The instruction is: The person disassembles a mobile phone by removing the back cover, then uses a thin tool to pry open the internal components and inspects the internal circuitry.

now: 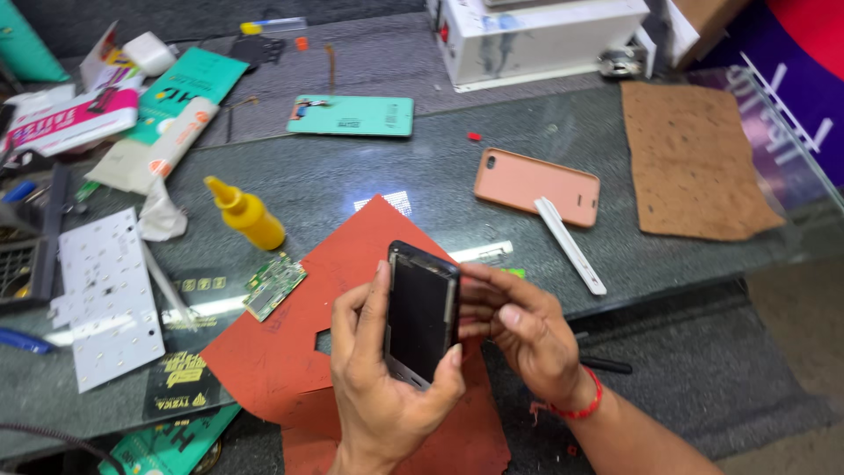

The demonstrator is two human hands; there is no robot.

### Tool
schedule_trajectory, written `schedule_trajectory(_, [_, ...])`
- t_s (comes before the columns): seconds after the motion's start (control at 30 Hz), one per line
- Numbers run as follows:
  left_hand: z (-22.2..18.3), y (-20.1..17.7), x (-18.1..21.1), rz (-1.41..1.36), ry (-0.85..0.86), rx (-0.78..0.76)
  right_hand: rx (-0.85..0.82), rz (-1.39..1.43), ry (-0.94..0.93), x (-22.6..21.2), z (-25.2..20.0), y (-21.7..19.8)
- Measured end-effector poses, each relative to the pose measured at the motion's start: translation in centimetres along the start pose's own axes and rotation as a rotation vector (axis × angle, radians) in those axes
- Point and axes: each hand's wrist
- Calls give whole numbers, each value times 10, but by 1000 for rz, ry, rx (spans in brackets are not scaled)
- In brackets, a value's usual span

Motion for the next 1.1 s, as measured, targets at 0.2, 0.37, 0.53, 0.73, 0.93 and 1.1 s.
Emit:
schedule_trajectory(0.2, [20, 22, 21, 390, -60, -101, 116, -245, -68, -10, -9, -23])
schedule_trajectory(0.37, [31, 27, 25, 390, -108, -198, 120, -355, -43, -15, -2, -34])
schedule_trajectory(0.53, [29, 28, 25, 347, -136, -202, 80, -434, -49, -17, -1, -37])
schedule_trajectory(0.73, [28, 27, 27, 396, -139, -228, 128, -366, -3, -13, -1, -40])
schedule_trajectory(0.93, [30, 29, 28, 405, -141, -211, 94, -469, -56, -14, -1, -41])
schedule_trajectory(1.1, [31, 34, 31, 452, -145, -186, 123, -375, -24, -13, 0, -39])
Point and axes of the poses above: each hand's wrist, its own z-axis towards the middle knuckle, its own y-axis out of the palm, x = y × z, and after that the axes turned 14 degrees about -x, right-handed
